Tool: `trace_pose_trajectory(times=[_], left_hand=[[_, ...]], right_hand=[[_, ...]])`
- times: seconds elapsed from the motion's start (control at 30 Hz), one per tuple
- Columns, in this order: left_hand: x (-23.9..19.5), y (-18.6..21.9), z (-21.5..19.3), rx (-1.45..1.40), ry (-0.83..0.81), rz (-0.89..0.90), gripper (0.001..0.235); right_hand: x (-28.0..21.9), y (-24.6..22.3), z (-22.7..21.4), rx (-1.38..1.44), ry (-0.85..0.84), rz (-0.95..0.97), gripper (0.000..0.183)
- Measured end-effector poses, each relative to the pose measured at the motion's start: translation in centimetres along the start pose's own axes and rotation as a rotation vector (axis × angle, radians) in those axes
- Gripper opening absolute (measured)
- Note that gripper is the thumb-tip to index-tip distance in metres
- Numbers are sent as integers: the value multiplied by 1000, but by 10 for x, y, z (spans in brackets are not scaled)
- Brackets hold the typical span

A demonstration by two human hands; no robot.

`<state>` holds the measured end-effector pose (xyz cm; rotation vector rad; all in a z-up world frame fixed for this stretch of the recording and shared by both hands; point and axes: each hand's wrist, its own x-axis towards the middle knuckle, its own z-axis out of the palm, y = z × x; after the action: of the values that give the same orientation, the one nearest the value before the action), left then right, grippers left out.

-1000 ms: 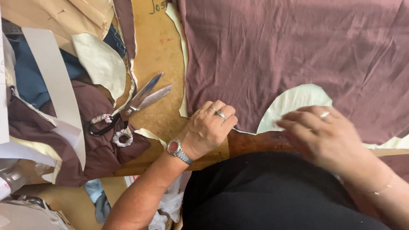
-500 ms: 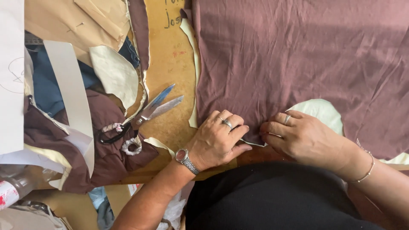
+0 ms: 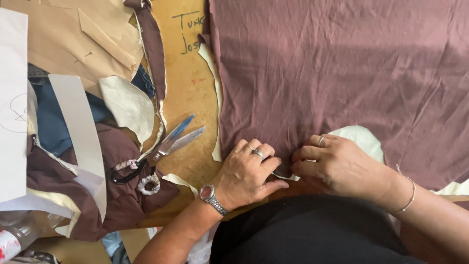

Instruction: Smoothing out brown fabric on a cutting table and using tailor scissors to cut a curved shape following a template.

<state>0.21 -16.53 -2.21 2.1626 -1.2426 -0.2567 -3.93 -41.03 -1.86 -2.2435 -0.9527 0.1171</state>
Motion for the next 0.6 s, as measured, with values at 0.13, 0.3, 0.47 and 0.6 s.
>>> trace_pose_trajectory(times=[0.13,0.3,0.47,0.6], left_hand=[[5,0,0,1,-7,-42,56],[22,-22,-29,66,101,-194,19],[48,-54,-54,-306,207,-485,15],[59,-61,-68,-571,209,-674,28]], right_hand=[[8,-2,-2,73,38,88,12],[11,3,-3,407,300,927,13],[34,24,-19,814,568,1170,16],[38,28,-25,934,595,1259,17]])
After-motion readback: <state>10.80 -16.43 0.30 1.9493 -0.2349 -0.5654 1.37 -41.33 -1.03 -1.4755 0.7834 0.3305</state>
